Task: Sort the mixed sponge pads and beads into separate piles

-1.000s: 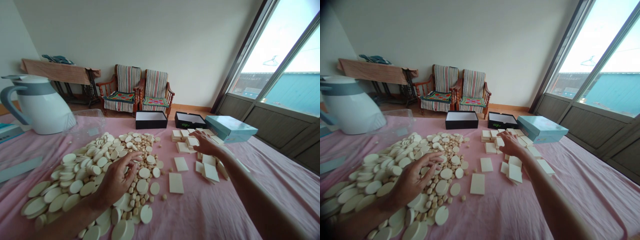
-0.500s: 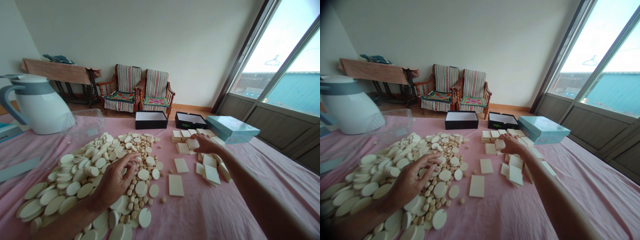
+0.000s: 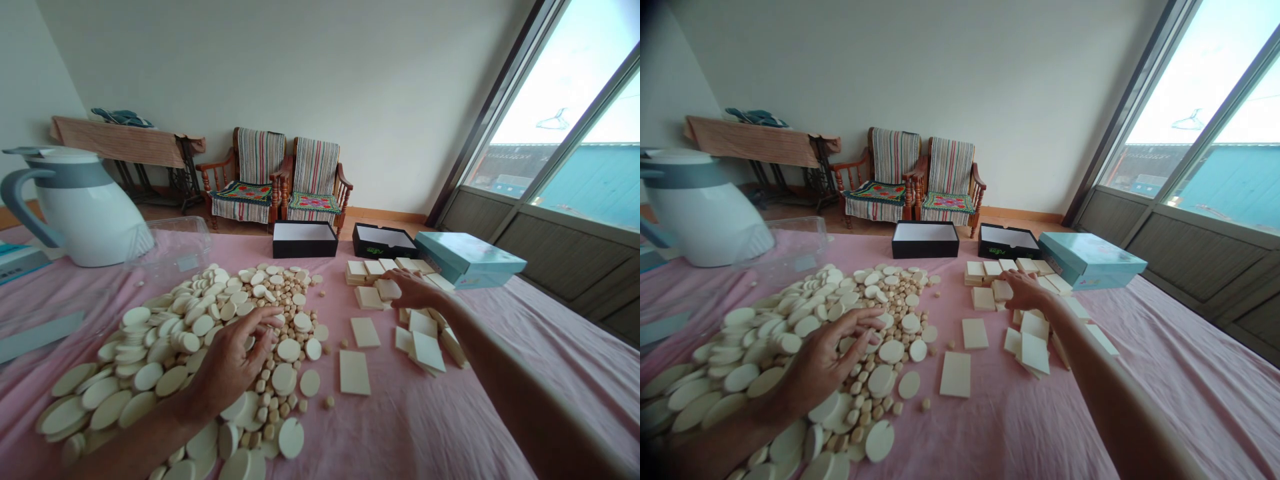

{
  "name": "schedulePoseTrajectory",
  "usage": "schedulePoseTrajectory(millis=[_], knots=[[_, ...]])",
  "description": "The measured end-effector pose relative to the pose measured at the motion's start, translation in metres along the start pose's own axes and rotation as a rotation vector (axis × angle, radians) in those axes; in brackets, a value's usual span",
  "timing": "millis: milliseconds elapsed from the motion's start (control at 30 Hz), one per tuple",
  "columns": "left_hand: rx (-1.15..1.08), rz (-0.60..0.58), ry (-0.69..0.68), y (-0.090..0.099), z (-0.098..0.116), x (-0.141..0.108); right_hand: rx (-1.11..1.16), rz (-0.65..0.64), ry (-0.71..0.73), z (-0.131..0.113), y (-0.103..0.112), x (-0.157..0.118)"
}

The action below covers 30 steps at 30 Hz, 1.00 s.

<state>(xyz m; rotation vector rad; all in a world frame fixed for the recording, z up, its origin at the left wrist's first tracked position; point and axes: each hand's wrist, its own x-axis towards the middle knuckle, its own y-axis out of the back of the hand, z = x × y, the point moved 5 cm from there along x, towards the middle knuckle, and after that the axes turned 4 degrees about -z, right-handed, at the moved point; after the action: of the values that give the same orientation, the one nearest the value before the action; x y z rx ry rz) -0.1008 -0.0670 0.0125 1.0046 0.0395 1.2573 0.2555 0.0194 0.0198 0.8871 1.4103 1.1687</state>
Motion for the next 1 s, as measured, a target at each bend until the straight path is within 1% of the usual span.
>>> schedulePoseTrajectory(millis=[233, 533, 733, 867, 1000], knots=[[-0.002, -0.011, 0.028, 0.001, 0.002, 0.001, 0.020, -0.004, 0.034, -0.001, 0.000, -0.003], [-0.006, 0.010, 0.026, -0.002, -0.003, 0.000, -0.014, 0.031, 0.017, 0.004, -0.009, 0.002], [-0.004, 0.007, 0.028, -0.003, -0.004, -0.001, -0.032, 0.044, 0.052, 0.004, -0.010, 0.004], [0.000, 0.004, 0.029, -0.003, -0.004, -0.001, -0.044, 0.029, 0.052, 0.003, -0.011, 0.004], [-0.003, -0.010, 0.032, -0.005, -0.004, -0.001, -0.045, 0.058, 0.084, 0.001, -0.011, 0.006]])
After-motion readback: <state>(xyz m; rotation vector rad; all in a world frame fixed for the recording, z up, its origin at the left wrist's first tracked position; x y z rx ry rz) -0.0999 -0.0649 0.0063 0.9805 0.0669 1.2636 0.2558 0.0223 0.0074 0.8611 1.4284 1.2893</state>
